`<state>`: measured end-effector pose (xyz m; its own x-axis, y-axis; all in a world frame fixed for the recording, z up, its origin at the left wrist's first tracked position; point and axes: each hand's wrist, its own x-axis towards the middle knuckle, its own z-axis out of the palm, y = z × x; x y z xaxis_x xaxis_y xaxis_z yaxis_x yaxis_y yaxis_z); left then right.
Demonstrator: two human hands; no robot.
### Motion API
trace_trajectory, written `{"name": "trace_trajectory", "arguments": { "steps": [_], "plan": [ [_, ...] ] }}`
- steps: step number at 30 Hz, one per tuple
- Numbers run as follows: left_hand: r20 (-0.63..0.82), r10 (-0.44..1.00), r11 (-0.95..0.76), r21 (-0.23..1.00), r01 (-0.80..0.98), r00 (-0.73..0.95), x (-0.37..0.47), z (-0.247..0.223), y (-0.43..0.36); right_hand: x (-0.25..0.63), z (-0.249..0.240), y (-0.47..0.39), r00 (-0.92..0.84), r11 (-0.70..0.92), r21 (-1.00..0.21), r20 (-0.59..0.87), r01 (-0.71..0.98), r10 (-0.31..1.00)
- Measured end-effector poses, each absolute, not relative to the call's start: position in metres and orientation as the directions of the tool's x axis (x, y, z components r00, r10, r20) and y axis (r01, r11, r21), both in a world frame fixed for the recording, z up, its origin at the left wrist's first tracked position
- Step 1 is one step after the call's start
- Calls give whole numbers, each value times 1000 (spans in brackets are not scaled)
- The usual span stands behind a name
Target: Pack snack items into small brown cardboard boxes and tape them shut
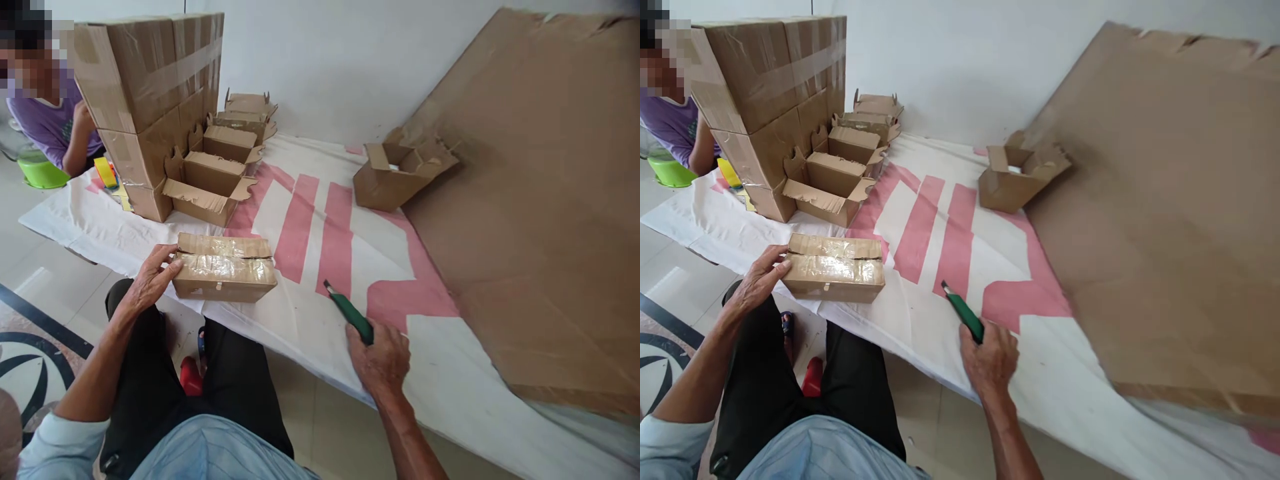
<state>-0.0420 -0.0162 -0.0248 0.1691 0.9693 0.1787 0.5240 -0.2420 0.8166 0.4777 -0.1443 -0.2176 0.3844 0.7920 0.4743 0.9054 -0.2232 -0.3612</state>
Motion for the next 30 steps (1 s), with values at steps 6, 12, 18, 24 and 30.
{"name": "trace_trajectory", "arguments": {
  "steps": [6, 12, 18, 24, 30],
  "plan": [
    [75, 969, -150, 935, 320, 234, -52, -22, 9, 479, -222, -143, 377, -202, -375, 482, 905, 791],
    [85, 958, -166, 943, 288, 274, -54, -17, 15, 480, -223, -141, 388, -207, -392, 467, 896, 795],
    [154, 953, -243, 904, 352, 263, -48, -27, 23, 477, -220, -141, 417, -249, -395, 429, 884, 801],
    [268, 936, -337, 866, 369, 227, -37, -44, 29, 475, -212, -139, 424, -251, -406, 425, 879, 800],
    [325, 910, -397, 863, 314, 257, -16, -53, 21, 418, -155, -132, 471, -110, -587, 508, 802, 722]
  ]
}}
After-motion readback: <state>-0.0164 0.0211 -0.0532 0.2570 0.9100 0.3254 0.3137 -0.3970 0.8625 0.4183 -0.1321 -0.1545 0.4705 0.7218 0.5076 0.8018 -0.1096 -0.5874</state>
